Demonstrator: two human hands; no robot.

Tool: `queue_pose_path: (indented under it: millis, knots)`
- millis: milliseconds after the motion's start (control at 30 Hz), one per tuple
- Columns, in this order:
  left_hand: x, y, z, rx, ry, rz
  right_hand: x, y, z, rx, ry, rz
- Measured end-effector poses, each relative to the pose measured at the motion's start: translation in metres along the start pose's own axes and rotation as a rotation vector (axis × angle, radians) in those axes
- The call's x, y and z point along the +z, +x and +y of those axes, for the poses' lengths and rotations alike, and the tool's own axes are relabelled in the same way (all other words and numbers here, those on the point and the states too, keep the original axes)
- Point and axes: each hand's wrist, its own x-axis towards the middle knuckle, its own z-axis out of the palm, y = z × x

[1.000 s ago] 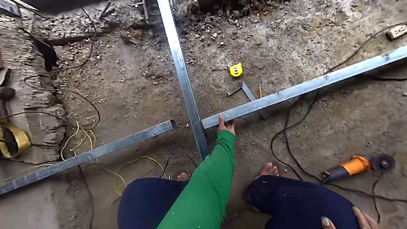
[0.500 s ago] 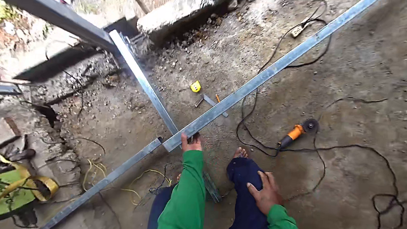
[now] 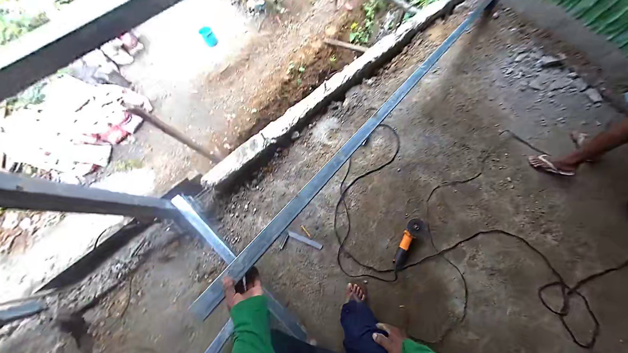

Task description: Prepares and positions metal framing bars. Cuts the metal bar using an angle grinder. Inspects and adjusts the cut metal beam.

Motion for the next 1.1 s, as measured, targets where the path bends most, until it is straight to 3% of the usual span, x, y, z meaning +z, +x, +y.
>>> queue_pose_path:
  millis: [200,300,367,433,533,700,867,1100]
  knots:
    - [0.018,0.017,0.026,-0.031,-0.011,-0.046,0.004,-0.029,0.031,0.257,0.126,0.056]
    - [0.038,0.038,0.041,-0.057,-0.004,-0.055,0.021,-0.013,0.049,0.326,0.110,0.083]
    - [0.047,0.066,0.051,-0.075,0.011,-0.063,0.035,-0.012,0.037,0.363,0.204,0.129]
    - [0.067,0.101,0.061,-0.105,0.001,-0.074,0.033,-0.013,-0.010,0.386,0.346,0.222]
    - [0.087,0.152,0.080,-0.155,0.003,-0.066,0.037,-0.022,-0.117,0.408,0.497,0.273]
    - [0.129,0.203,0.117,-0.210,-0.001,-0.058,0.030,0.012,-0.283,0.250,0.097,0.378]
    - [0.149,0.247,0.145,-0.215,-0.007,-0.077,0.009,0.019,-0.422,0.108,0.065,0.397]
    - [0.150,0.282,0.153,-0.241,0.026,-0.056,-0.024,0.060,-0.522,0.021,0.127,0.389]
